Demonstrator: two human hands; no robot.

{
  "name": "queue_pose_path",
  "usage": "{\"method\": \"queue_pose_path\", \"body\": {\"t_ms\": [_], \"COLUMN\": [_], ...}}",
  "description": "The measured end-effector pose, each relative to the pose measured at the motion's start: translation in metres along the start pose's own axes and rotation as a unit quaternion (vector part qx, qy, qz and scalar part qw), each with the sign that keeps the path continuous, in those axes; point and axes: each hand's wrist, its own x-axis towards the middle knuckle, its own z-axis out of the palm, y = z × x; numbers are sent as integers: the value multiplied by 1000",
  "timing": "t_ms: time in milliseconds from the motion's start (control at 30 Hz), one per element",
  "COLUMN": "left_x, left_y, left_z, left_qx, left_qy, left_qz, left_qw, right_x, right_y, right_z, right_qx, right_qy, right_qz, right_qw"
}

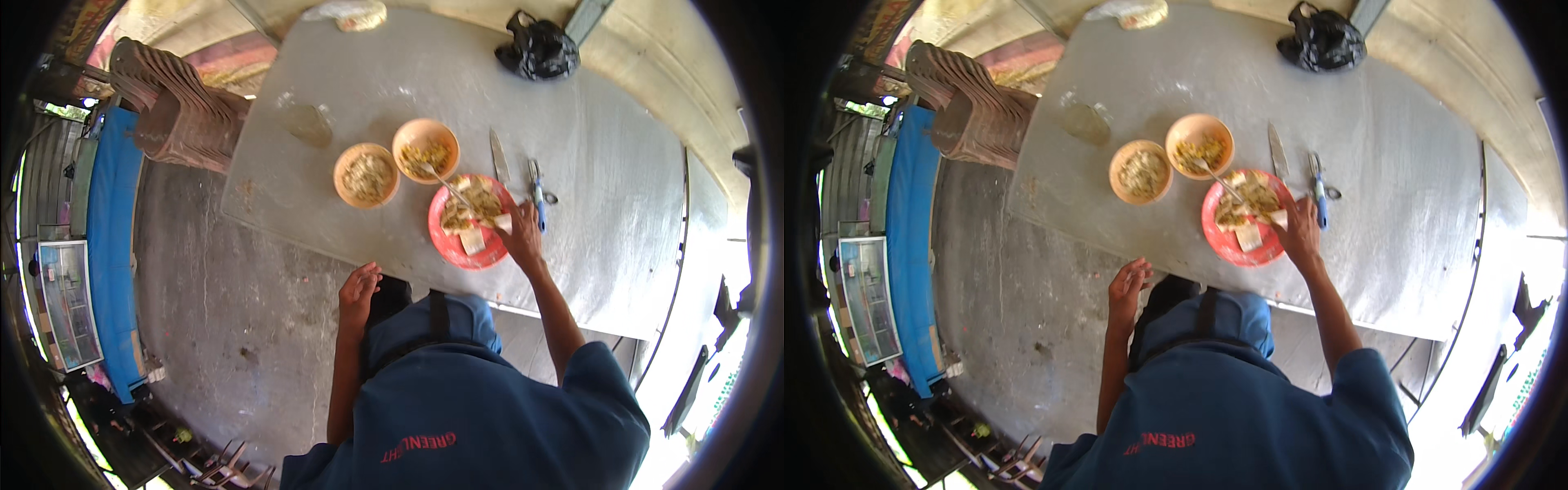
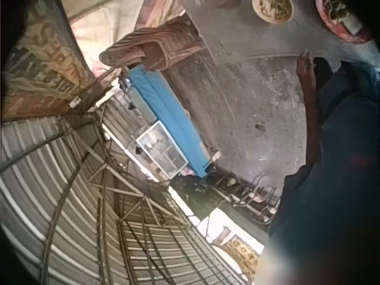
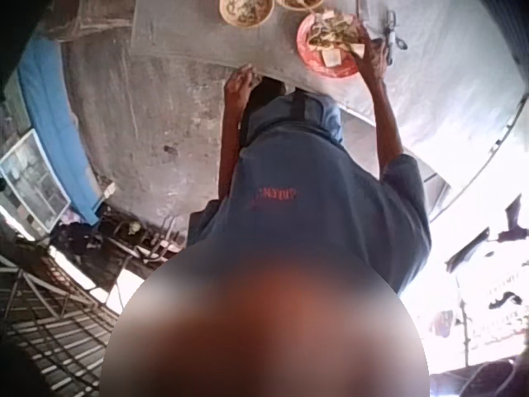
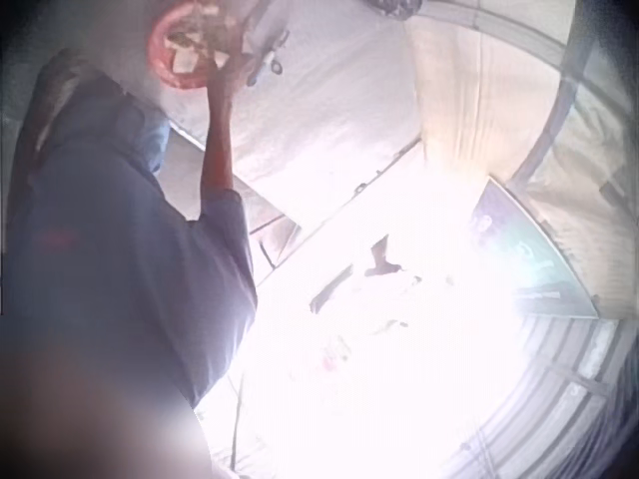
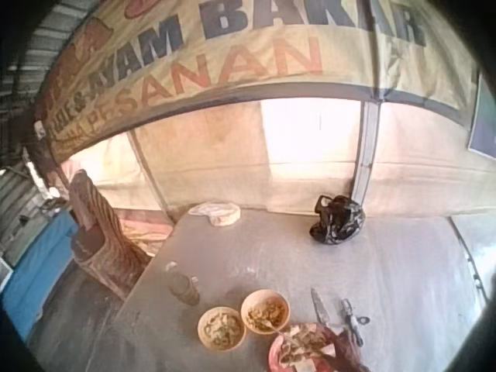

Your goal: The person assembles food by placing fillings onto flatbread pieces and folding them. They use a fork to transfer fillings from bowls onto the flatbread and then fold the pieces by hand.

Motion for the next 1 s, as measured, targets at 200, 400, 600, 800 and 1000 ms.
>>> {"method": "queue_pose_path", "body": {"t_ms": [200,400,600,800,1000], "left_x": [35,48,46,49,59], "left_y": [29,22,28,62,71], "left_z": [-79,-127,-143,-120,-109], "left_qx": [-3,59,17,-51,-99], "left_qy": [-26,-48,-94,-143,-189], "left_qz": [77,14,45,98,62], "left_qw": [997,997,994,983,975], "right_x": [-9,-30,-13,24,10], "right_y": [-1,-30,-138,-277,-343], "right_z": [12,17,-20,-5,46], "right_qx": [-40,119,230,361,365], "right_qy": [19,178,316,40,-119], "right_qz": [88,222,216,67,-30], "right_qw": [995,951,895,929,923]}}
